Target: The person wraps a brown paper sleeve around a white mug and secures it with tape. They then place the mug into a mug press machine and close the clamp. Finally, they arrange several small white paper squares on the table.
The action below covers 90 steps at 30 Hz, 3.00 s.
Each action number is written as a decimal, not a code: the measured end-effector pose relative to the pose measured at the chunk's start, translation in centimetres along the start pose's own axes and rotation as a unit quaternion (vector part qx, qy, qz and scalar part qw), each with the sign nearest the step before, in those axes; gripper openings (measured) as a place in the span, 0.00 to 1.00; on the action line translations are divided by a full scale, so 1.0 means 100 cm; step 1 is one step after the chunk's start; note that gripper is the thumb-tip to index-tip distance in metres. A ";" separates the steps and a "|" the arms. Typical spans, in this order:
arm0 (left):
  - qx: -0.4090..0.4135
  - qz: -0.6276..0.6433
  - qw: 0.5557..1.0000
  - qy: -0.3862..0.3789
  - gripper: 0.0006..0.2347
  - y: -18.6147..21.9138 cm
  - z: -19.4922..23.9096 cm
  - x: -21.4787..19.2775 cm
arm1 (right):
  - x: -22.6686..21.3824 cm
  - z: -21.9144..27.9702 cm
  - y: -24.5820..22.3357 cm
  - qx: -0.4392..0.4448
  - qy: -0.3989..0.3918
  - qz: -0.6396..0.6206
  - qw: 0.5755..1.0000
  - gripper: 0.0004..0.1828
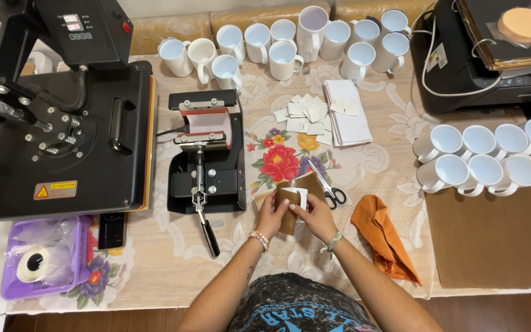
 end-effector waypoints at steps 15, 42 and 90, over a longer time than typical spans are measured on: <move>0.083 0.244 0.932 -0.253 0.48 0.122 0.072 -0.003 | -0.053 0.084 -0.147 -0.137 -0.149 -0.155 0.967 0.07; 0.022 0.397 0.896 -0.198 0.32 0.136 0.111 -0.005 | -0.088 0.101 -0.183 -0.222 -0.010 -0.051 0.974 0.09; 0.336 0.302 0.856 -0.251 0.40 0.262 0.149 -0.025 | -0.111 0.174 -0.266 -0.516 0.166 0.092 0.835 0.06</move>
Point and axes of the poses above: each hand's wrist, its own z-axis away from the middle knuckle, its own x-axis out of the palm, y = z × x, the point moved 10 cm from there along -z, towards the middle knuckle, and after that the axes turned 9 degrees about y, right-handed, at the moved point
